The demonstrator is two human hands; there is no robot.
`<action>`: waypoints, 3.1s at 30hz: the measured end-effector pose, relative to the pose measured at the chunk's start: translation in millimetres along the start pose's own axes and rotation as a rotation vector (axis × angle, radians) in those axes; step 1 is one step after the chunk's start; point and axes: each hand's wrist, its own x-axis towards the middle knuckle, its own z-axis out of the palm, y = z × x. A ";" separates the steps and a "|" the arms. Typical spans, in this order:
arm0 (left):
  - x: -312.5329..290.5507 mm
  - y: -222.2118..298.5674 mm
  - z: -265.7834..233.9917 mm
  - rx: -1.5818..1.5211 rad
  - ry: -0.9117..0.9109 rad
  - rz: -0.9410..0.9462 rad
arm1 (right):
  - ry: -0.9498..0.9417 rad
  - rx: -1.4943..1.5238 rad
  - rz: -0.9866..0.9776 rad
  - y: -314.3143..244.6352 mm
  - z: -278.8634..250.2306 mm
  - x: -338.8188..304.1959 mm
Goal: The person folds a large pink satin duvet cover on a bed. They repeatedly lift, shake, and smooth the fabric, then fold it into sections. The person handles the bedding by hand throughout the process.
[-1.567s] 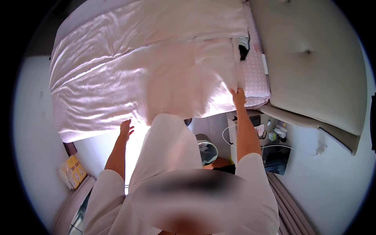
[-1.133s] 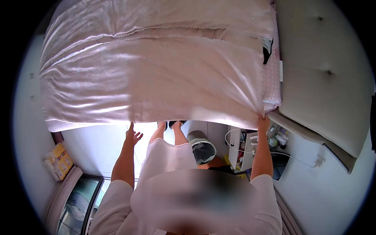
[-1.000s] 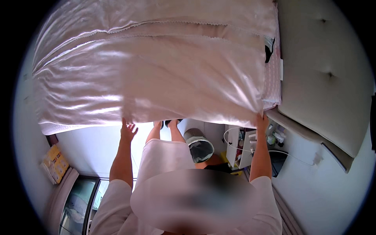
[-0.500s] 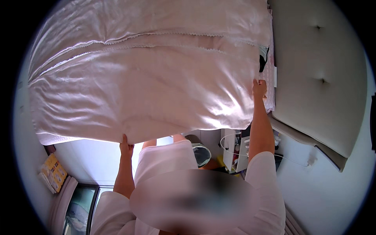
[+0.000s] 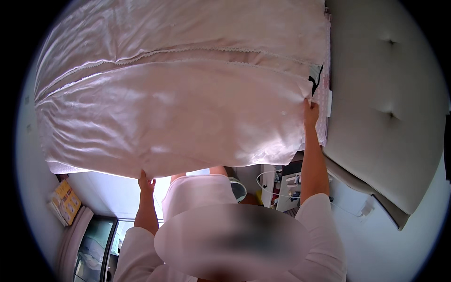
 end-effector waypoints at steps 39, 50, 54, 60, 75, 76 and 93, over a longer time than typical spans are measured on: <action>-106.9 24.6 445.1 1.559 -0.089 0.952 | -0.111 0.355 -0.216 -142.5 57.4 303.4; -111.4 25.7 458.9 1.597 -0.091 0.939 | -0.316 0.517 0.156 -201.8 66.3 344.3; -98.4 26.4 451.0 1.598 -0.094 0.995 | -0.286 0.498 -0.034 -231.9 69.0 314.7; -100.8 22.0 455.6 1.561 -0.120 1.016 | -0.204 0.826 -0.379 -258.9 26.1 251.6; -78.0 72.4 311.8 -0.128 -0.890 -0.029 | -0.421 -0.136 -0.897 -48.2 -36.9 -66.8; -79.9 80.8 299.6 -0.188 -0.967 -0.025 | -0.427 -0.177 -0.899 -48.1 -34.4 -69.7; -52.7 157.4 284.4 0.190 -0.632 0.422 | -0.437 0.731 0.430 2.2 23.8 -214.1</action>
